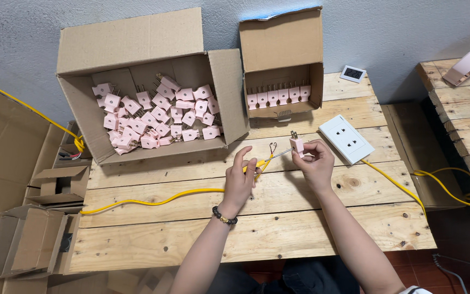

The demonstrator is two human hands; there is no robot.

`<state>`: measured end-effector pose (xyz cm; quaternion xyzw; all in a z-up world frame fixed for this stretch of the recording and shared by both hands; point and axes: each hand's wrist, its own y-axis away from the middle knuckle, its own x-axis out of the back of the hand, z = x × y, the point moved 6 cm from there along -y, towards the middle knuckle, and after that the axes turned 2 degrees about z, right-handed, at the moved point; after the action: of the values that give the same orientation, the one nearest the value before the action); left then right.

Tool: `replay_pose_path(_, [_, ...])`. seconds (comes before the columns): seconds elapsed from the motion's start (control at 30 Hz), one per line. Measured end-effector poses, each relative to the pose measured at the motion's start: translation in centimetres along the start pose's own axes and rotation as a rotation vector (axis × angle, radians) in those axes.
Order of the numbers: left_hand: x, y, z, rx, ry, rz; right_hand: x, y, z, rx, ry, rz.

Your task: The person assembles a pink electrical plug by inserting a yellow cable into the housing and tightening the internal screws with a screwdriver. They then test the plug by inserting it into a white power strip and pressing the switches.

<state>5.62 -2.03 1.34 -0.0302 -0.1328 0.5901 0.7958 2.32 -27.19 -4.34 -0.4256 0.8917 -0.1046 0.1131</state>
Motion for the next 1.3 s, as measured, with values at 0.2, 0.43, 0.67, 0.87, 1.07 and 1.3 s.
replay_pose_path(0.2, [0.5,0.0,2.2,-0.275,-0.148,0.076,0.2,-0.1,0.1,-0.002,-0.014,0.015])
replay_pose_path(0.43, [0.1,-0.1,0.1,-0.123,-0.058,0.028,-0.1,0.2,0.1,0.017,0.020,-0.008])
replay_pose_path(0.67, [0.4,0.5,2.8,-0.414,-0.176,0.127,0.1,0.0,0.3,0.009,-0.015,-0.015])
replay_pose_path(0.87, [-0.4,0.2,0.2,0.305,0.338,-0.005,-0.3,0.7,-2.5,0.111,0.026,-0.004])
replay_pose_path(1.07, [-0.3,-0.3,-1.6,0.139,0.051,-0.036,0.3,-0.3,-0.2,0.098,0.021,-0.035])
replay_pose_path(1.3, [-1.0,1.0,2.5,-0.519,-0.432,0.011,0.8,-1.5,-0.2,0.078,0.030,-0.145])
